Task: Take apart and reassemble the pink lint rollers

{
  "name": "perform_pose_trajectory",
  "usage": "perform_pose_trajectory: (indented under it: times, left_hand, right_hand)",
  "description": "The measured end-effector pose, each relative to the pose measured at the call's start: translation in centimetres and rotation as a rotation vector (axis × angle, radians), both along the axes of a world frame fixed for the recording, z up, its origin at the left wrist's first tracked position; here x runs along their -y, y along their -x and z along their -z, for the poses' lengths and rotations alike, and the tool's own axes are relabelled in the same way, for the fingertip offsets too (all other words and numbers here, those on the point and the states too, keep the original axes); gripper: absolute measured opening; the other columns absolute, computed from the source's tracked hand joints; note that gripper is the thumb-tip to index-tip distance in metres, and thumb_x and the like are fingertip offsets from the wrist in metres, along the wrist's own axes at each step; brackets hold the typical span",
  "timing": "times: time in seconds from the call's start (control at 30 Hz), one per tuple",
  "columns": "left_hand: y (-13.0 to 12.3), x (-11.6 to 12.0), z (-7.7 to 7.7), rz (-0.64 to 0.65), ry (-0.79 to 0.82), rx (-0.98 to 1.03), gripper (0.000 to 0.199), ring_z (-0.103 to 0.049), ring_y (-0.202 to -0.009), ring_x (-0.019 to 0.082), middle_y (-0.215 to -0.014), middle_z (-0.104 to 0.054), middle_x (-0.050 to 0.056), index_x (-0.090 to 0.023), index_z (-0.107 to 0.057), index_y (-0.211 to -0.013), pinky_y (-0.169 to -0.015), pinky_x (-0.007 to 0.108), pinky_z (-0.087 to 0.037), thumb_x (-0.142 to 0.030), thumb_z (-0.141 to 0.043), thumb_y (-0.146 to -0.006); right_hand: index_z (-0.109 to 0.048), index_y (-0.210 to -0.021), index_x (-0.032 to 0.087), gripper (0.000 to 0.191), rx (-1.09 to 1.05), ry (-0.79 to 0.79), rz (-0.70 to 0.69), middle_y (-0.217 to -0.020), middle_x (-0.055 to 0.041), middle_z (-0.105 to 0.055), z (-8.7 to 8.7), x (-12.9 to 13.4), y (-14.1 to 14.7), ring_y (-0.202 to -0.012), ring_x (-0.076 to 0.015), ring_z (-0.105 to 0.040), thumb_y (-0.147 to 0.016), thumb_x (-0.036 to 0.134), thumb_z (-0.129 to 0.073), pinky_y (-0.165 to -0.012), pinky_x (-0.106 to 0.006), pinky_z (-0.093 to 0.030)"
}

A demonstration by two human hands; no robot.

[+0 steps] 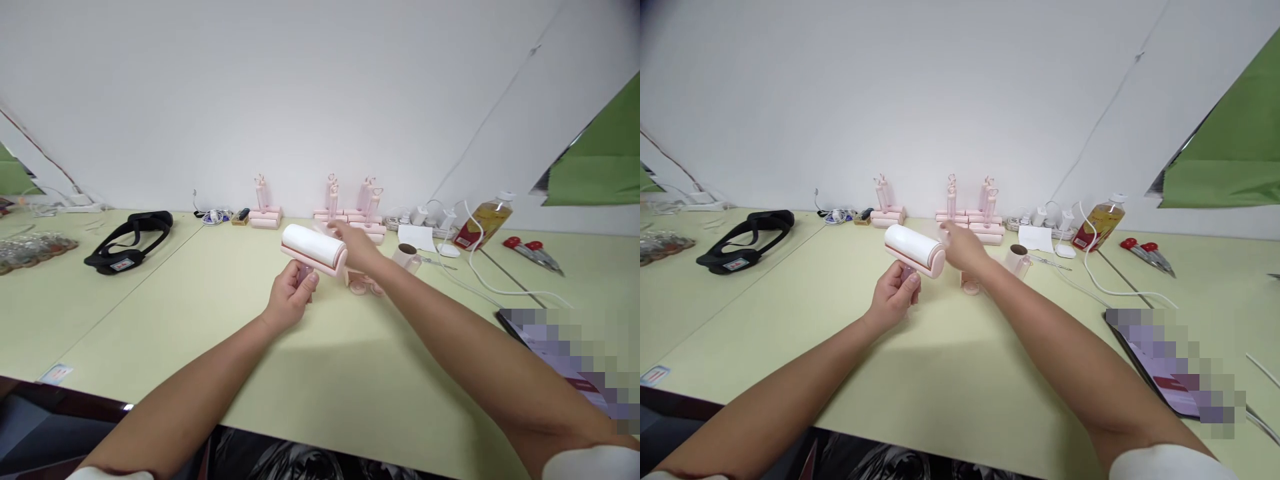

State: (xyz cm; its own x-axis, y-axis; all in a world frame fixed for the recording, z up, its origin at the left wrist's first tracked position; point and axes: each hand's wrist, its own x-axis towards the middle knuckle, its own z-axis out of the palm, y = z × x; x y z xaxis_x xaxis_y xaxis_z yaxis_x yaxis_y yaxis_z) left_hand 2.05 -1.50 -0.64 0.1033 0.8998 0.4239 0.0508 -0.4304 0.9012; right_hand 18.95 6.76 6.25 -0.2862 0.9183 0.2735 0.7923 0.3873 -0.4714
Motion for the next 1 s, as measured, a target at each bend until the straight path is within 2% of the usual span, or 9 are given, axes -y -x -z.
perform_pose_trajectory:
  times: [0.07,0.13,0.2,0.27,0.43,1.0]
  left_hand:
    - [0.0,0.0,0.1,0.005,0.003,-0.029,0.025,-0.049,-0.049,0.007,-0.064,-0.05,-0.005,-0.019,-0.051,-0.09,-0.047,0.02,-0.04,-0.043,-0.054,-0.089]
    - [0.0,0.0,0.1,0.014,0.01,-0.07,0.025,-0.048,-0.049,0.008,-0.062,-0.049,-0.006,-0.019,-0.051,-0.088,-0.047,0.02,-0.04,-0.044,-0.054,-0.089]
    - [0.0,0.0,0.2,0.031,0.025,-0.105,0.025,-0.048,-0.049,0.007,-0.061,-0.049,-0.006,-0.019,-0.05,-0.087,-0.048,0.02,-0.04,-0.044,-0.054,-0.089]
    - [0.0,-0.1,0.3,0.046,0.043,-0.12,0.026,-0.048,-0.049,0.007,-0.063,-0.05,-0.006,-0.019,-0.049,-0.086,-0.048,0.02,-0.04,-0.045,-0.054,-0.089]
    - [0.0,-0.2,0.5,0.057,0.078,-0.117,0.027,-0.047,-0.048,0.007,-0.064,-0.05,-0.006,-0.019,-0.049,-0.085,-0.047,0.019,-0.039,-0.046,-0.054,-0.089]
    - [0.0,-0.2,0.5,0.07,0.065,-0.177,0.025,-0.044,-0.05,0.008,-0.063,-0.046,-0.006,-0.019,-0.051,-0.087,-0.049,0.021,-0.034,-0.044,-0.054,-0.089]
  right_hand:
    - [-0.059,-0.117,0.019,0.043,-0.321,0.028,0.096,-0.094,-0.0079,-0.069,-2.1,0.1,-1.3,-0.076,-0.0212,-0.062,-0.081,0.043,-0.058,-0.067,-0.032,-0.045]
    - [-0.063,-0.107,0.019,0.036,-0.533,0.102,0.064,-0.089,-0.0061,-0.068,-4.1,0.7,-2.3,-0.07,-0.0184,-0.061,-0.081,0.043,-0.058,-0.062,-0.03,-0.044]
    - [-0.064,-0.103,0.02,0.032,-0.589,0.147,-0.002,-0.085,-0.0044,-0.067,-5.7,1.8,-2.8,-0.067,-0.0171,-0.059,-0.078,0.04,-0.062,-0.058,-0.028,-0.043]
    - [-0.064,-0.106,0.021,0.035,-0.527,0.143,-0.031,-0.084,-0.0034,-0.066,-6.4,3.1,-2.9,-0.066,-0.0166,-0.058,-0.077,0.041,-0.064,-0.058,-0.028,-0.042]
    - [-0.061,-0.113,0.021,0.041,-0.324,0.121,-0.055,-0.079,-0.0015,-0.065,-6.2,5.0,-2.5,-0.067,-0.0158,-0.055,-0.077,0.041,-0.064,-0.058,-0.027,-0.038]
    - [-0.062,-0.114,0.023,0.041,-0.184,0.08,-0.089,-0.088,-0.0029,-0.063,-6.4,5.0,-2.5,-0.073,-0.0173,-0.057,-0.078,0.043,-0.063,-0.062,-0.029,-0.039]
